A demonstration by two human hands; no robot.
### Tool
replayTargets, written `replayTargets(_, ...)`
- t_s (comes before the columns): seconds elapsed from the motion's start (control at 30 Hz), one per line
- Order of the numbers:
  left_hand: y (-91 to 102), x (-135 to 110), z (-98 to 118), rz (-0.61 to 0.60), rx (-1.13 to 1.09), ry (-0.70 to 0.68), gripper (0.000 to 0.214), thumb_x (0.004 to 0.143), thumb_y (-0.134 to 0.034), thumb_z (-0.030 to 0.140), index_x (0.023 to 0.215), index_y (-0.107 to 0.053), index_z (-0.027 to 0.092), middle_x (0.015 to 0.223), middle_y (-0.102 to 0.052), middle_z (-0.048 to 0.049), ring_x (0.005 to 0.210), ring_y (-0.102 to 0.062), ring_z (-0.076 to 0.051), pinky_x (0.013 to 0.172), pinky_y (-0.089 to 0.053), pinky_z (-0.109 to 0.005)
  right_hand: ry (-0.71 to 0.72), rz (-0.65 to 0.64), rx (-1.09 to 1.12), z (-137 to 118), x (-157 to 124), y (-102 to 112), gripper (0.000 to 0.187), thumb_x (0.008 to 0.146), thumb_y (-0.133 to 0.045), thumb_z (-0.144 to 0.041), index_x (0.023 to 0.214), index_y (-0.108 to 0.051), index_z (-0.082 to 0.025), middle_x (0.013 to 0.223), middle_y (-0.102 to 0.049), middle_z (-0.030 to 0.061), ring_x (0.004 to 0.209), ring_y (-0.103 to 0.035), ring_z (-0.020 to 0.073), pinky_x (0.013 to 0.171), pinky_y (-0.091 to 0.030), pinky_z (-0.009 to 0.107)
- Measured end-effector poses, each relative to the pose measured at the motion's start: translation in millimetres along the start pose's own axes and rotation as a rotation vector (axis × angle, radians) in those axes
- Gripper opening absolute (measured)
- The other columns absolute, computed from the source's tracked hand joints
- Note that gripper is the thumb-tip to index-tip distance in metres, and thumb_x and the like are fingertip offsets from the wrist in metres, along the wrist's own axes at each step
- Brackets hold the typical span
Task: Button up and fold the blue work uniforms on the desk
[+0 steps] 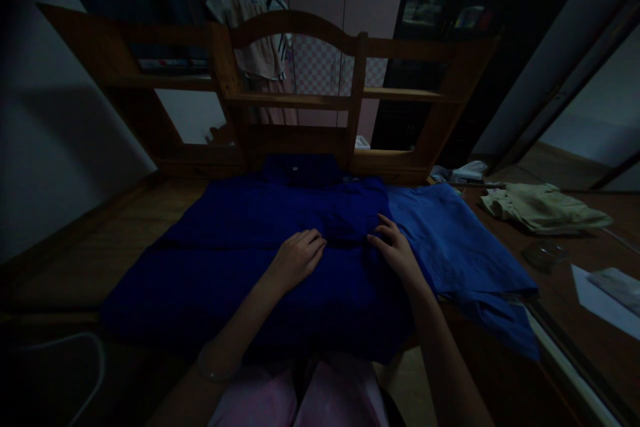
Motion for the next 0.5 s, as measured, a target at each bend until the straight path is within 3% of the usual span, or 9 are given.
replayTargets(0.23,-0.7,-1,0,-0.008,0.009,0.003,0.019,0.093,-0.039,0.02,0.095,-0.057,0.018,0.096,-0.056,-0.006,0.09,-0.052,-0.018,0.08,-0.042,-0.032,0.006,0.063,0.065,10,1,3,0.032,0.074,-0.066,-0.042,0.099,-0.067,-0.023,0.13,-0.055,0.0059,0.12,-0.05,0.0267,0.105,-0.035,0.046)
replayTargets(0.37,-0.2,-1,0,-0.005,0.02,0.009,0.018,0.093,-0.039,0.02,0.094,-0.056,0.017,0.095,-0.055,-0.0062,0.09,-0.052,-0.018,0.081,-0.041,-0.032,-0.042,0.051,0.168,13,1,-1,0.036,0.072,-0.068,-0.042,0.102,-0.067,-0.022,0.118,-0.063,0.0052,0.111,-0.057,0.0248,0.101,-0.041,0.042)
replayTargets(0.5,1.1,0,0,-0.001,0.024,0.011,0.017,0.093,-0.038,0.02,0.092,-0.055,0.018,0.095,-0.055,-0.006,0.089,-0.052,-0.018,0.079,-0.041,-0.032,-0.083,0.126,0.162,16,-1,6,0.04,0.068,-0.071,-0.04,0.102,-0.066,-0.02,0.117,-0.064,0.0066,0.109,-0.058,0.025,0.099,-0.042,0.041)
Point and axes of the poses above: each hand's wrist, its own x-axis towards the middle knuckle, its own y-axis out of the back of the hand, z = x × y, the point moved 9 cm from there along x, towards the middle knuckle
